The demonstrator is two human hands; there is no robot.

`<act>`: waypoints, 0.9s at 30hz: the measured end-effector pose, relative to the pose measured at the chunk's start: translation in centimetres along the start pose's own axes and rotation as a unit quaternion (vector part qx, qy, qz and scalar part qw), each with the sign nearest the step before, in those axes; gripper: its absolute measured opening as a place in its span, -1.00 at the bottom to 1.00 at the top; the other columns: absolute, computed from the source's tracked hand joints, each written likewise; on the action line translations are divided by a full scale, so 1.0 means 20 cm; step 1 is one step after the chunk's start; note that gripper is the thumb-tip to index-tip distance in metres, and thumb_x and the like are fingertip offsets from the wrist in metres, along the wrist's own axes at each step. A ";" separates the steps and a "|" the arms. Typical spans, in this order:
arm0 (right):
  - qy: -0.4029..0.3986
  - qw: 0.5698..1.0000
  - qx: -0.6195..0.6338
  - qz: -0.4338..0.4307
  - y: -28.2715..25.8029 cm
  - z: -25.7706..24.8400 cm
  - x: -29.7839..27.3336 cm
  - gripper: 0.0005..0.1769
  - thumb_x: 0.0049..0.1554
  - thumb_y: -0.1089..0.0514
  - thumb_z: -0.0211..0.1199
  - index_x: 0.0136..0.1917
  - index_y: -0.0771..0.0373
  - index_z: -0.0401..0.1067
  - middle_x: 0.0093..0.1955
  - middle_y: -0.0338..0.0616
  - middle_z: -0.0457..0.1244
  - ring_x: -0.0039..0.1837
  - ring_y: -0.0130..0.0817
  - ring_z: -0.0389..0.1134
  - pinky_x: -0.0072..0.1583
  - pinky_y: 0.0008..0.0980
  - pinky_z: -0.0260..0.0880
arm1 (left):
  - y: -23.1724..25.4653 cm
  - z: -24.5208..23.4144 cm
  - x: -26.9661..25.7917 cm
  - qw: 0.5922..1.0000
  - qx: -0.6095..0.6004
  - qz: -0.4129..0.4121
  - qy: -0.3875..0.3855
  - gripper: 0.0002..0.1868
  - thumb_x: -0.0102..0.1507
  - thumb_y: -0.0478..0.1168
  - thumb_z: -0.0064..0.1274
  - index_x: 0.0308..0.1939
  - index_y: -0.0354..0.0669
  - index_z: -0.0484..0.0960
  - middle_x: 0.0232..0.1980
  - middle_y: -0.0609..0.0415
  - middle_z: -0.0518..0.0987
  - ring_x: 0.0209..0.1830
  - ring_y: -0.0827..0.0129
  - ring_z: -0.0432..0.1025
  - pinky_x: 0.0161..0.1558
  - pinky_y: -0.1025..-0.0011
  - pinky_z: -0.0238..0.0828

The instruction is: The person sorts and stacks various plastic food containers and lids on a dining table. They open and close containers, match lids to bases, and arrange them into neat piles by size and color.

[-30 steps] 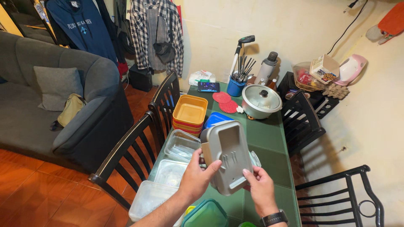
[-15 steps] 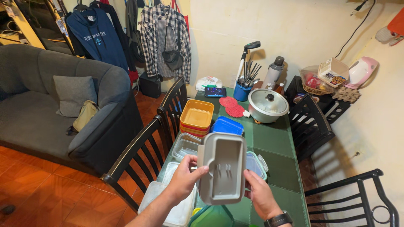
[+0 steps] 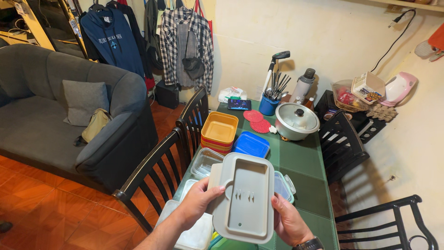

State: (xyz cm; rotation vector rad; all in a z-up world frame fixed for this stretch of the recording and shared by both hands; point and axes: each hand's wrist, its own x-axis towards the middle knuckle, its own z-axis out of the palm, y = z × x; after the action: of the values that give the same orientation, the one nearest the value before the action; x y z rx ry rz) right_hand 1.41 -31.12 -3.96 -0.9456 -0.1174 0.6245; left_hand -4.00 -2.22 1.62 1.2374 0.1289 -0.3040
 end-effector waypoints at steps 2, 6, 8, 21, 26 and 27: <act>0.041 0.999 -0.027 0.012 -0.02 0.01 0.00 -0.44 0.19 0.00 0.10 0.38 0.31 0.29 0.19 -0.04 0.39 0.16 -0.28 0.44 0.19 -0.20 0.43 | -0.01 0.00 0.00 1.000 0.011 -0.001 0.011 -0.46 0.20 0.02 0.16 0.18 -0.15 0.57 -0.04 0.04 0.69 -0.09 0.42 0.60 -0.05 0.39 0.58; 0.061 0.996 -0.065 0.021 -0.04 -0.02 0.01 -0.43 0.19 -0.01 0.12 0.37 0.36 0.31 0.15 -0.03 0.41 0.10 -0.31 0.47 0.14 -0.21 0.46 | -0.02 -0.01 0.02 0.999 0.009 -0.033 0.028 -0.45 0.19 0.03 0.14 0.19 -0.13 0.56 -0.06 0.04 0.69 -0.12 0.41 0.61 -0.08 0.35 0.59; 0.042 0.994 -0.097 0.001 -0.07 -0.03 0.04 -0.47 0.23 0.02 0.15 0.35 0.40 0.29 0.15 0.01 0.39 0.13 -0.29 0.44 0.15 -0.23 0.45 | 0.01 -0.01 0.03 0.999 0.023 -0.006 0.022 -0.45 0.18 0.02 0.18 0.19 -0.14 0.56 -0.05 0.03 0.68 -0.08 0.42 0.60 -0.01 0.39 0.58; 0.055 0.916 -0.359 -0.171 -0.35 0.13 0.07 -0.35 -0.03 0.30 0.35 0.35 0.33 0.35 0.18 -0.19 0.34 0.20 -0.43 0.34 0.23 -0.38 0.35 | 0.31 0.13 -0.20 0.867 0.439 0.235 -0.011 -0.63 0.12 -0.04 0.19 -0.18 -0.26 0.60 0.11 0.04 0.55 0.03 0.14 0.52 0.02 0.28 0.46; 0.046 0.916 -0.365 -0.160 -0.35 0.08 0.08 -0.44 -0.09 0.41 0.40 0.20 0.34 0.37 0.09 -0.13 0.30 0.15 -0.39 0.33 0.17 -0.36 0.38 | 0.36 0.13 -0.20 0.863 0.461 0.201 -0.033 -0.62 0.13 -0.03 0.16 -0.11 -0.23 0.61 0.11 0.05 0.54 0.02 0.15 0.52 0.05 0.27 0.43; 0.045 0.915 -0.370 -0.153 -0.35 0.06 0.09 -0.45 -0.11 0.43 0.40 0.16 0.33 0.37 0.08 -0.13 0.29 0.13 -0.40 0.32 0.16 -0.36 0.39 | 0.36 0.13 -0.19 0.863 0.465 0.191 -0.039 -0.61 0.13 -0.03 0.15 -0.08 -0.20 0.62 0.10 0.05 0.54 0.02 0.16 0.52 0.05 0.28 0.43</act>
State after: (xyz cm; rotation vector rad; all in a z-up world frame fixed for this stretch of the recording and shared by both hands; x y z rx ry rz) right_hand 5.54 -32.15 1.93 -1.6481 -0.4333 0.2283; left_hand -5.66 -1.91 10.01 2.1667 -0.3847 -0.0485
